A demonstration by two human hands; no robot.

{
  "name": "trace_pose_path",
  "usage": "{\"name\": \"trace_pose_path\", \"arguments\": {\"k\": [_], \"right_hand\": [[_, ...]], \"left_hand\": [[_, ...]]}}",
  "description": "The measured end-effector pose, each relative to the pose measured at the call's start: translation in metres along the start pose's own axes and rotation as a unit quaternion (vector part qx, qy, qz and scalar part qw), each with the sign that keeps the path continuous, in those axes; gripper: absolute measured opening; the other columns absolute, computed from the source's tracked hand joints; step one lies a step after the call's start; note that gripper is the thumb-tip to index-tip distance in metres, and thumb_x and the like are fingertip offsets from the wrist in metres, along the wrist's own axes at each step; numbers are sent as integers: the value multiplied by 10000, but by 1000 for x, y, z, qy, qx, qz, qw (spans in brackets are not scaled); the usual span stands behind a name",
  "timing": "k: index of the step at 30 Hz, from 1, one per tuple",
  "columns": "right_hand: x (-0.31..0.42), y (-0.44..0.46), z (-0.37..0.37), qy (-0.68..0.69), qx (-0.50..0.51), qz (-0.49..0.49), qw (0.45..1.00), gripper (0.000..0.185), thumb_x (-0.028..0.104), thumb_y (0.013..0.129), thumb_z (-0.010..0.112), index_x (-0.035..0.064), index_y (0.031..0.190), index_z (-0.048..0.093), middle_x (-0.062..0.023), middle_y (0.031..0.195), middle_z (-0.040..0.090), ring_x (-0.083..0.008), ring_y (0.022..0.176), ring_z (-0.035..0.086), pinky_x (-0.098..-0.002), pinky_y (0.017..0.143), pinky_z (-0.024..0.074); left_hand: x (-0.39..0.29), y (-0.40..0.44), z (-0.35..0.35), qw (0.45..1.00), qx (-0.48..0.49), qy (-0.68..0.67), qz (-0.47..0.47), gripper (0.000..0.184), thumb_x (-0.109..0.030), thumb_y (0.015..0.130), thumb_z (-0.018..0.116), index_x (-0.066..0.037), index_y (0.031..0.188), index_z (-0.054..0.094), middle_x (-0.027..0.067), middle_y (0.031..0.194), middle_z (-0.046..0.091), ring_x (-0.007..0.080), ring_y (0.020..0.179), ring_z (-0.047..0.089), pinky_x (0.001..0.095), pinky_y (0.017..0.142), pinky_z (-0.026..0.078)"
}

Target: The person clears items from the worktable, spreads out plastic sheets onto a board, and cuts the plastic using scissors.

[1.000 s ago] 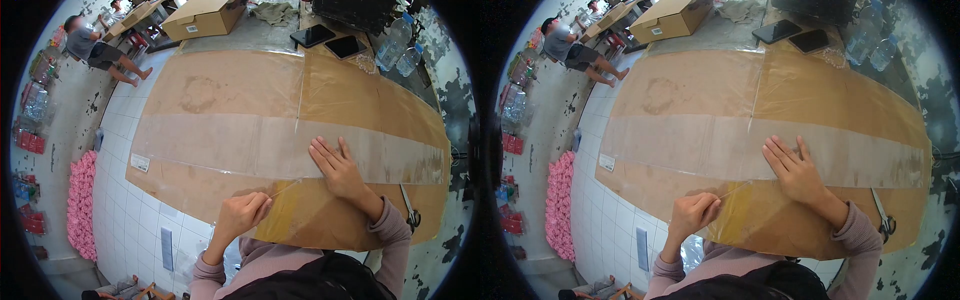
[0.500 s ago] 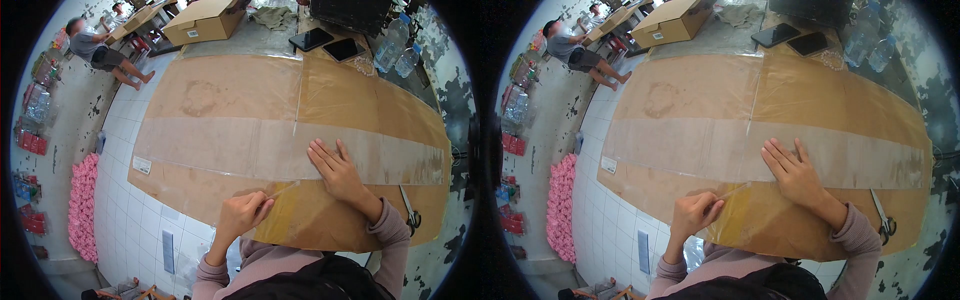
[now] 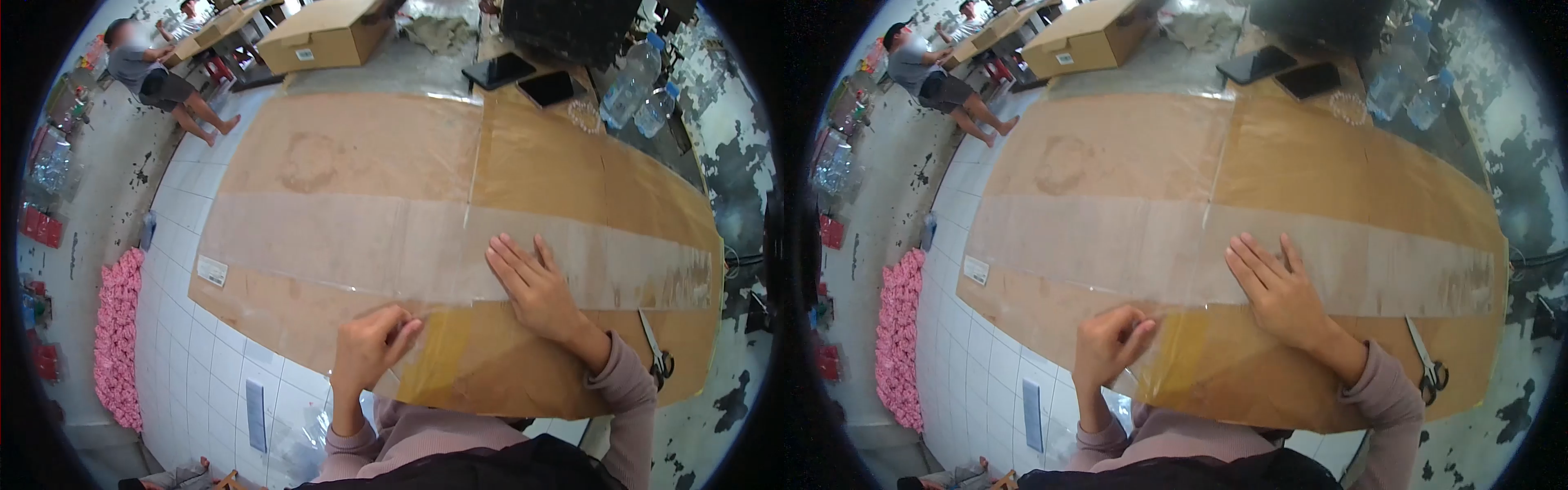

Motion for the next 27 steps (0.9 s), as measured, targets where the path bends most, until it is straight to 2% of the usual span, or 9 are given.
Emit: {"name": "trace_pose_path", "arguments": {"k": [16,19,22,25,27], "right_hand": [[-5,1,4,16,-11,4,1000,454,29,765,498,35,1219,506,-90,1294,495,-195,1241,427,-530,1041,241],[-5,1,3,18,-9,-1,1000,464,25,759,495,34,1222,502,-92,1298,492,-197,1241,427,-526,1044,236],[-4,-2,3,8,3,-6,1000,488,37,748,503,31,1236,490,-92,1311,479,-197,1249,419,-511,1052,222],[-8,-5,4,8,25,-3,1000,535,64,734,521,50,1266,467,-102,1357,427,-212,1279,377,-486,1063,205],[-12,-2,6,19,54,17,998,560,99,738,537,75,1291,450,-117,1393,375,-233,1303,336,-470,1067,199]], "left_hand": [[3,0,-1,999,-21,8,-24,132,-132,764,696,-40,765,600,64,562,566,125,478,556,232,462,433],[2,-1,-1,999,-21,31,-11,137,-132,754,705,-43,762,601,64,571,568,142,475,554,239,452,427],[-9,-12,-7,986,-87,119,83,147,-161,742,714,-86,728,588,26,560,527,170,443,496,274,416,376],[-15,-35,-14,974,-84,171,123,142,-142,715,724,-100,718,588,10,546,490,176,430,455,284,404,349],[0,-52,-28,976,-123,158,88,118,-109,712,701,-95,711,585,12,533,473,176,425,448,283,405,334]]}}
Point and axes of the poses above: each hand's wrist, its own y-axis towards the middle knuckle, its own z-axis out of the palm, x = y × z, the point moved 9 cm from there along y, towards the middle knuckle
